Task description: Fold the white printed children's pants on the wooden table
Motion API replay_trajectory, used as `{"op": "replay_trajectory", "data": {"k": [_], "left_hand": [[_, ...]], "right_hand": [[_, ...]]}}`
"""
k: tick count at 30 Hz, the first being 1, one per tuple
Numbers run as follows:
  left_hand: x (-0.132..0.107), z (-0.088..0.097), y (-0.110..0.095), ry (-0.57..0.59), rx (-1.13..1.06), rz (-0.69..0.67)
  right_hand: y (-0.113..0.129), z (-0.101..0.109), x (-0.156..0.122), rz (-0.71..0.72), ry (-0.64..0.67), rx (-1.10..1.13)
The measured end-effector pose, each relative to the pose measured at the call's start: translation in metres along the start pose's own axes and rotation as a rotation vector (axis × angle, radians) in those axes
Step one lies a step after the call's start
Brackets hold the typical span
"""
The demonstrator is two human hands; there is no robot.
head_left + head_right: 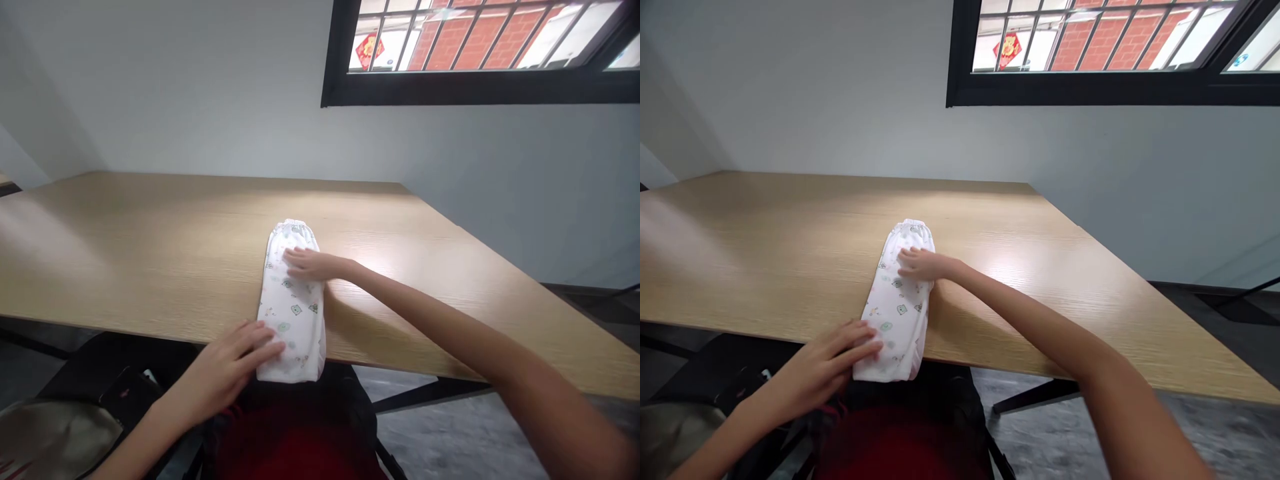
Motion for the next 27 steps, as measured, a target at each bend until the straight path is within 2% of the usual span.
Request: {"op": "replay_trajectory", "data": {"k": [3,5,8,10,13,15,18,21,24,25,27], "left_hand": [[0.007,-0.005,0.016,-0.107,0.115,-0.019],[0.016,-0.008,0.015,-0.165,0.125,-0.079],[0.026,-0.008,0.001,-0.202,-0.005,-0.207],[0.026,-0.003,-0.014,-0.19,-0.159,-0.236],[0.02,0.015,-0.037,-0.173,-0.368,-0.188],[0.02,0.033,-0.046,-0.173,-0.46,-0.125],[0.043,0.063,-0.033,-0.225,-0.467,0.076],[0.088,0.08,0.01,-0.208,-0.36,0.286],[0.126,0.076,0.054,-0.195,-0.196,0.387],[0.132,0.07,0.064,-0.207,-0.118,0.405],[0.134,0.051,0.069,-0.211,0.021,0.393]], "right_hand": [[0.039,-0.002,-0.055,0.12,0.001,0.032],[0.064,-0.008,-0.085,0.136,-0.089,-0.023],[0.097,-0.018,-0.11,0.051,-0.308,-0.147],[0.118,-0.018,-0.12,-0.012,-0.425,-0.155],[0.146,-0.002,-0.133,-0.053,-0.475,0.062],[0.151,0.016,-0.138,-0.13,-0.45,0.27],[0.128,0.041,-0.126,-0.256,-0.393,0.467],[0.072,0.053,-0.087,-0.358,-0.369,0.481],[0.013,0.044,-0.046,-0.616,-0.258,0.383],[0.0,0.039,-0.036,-0.694,-0.238,0.319],[-0.009,0.03,-0.025,-0.763,-0.29,0.165]]}}
Point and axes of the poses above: each hand's wrist, its own x-axis towards the middle knuckle, its own z-axis out of the back of the hand, y = z × x, the point moved 3 cm from there along x, towards the middle knuckle, and after that the axes turned 11 degrees about -x, right-handed, at the moved point
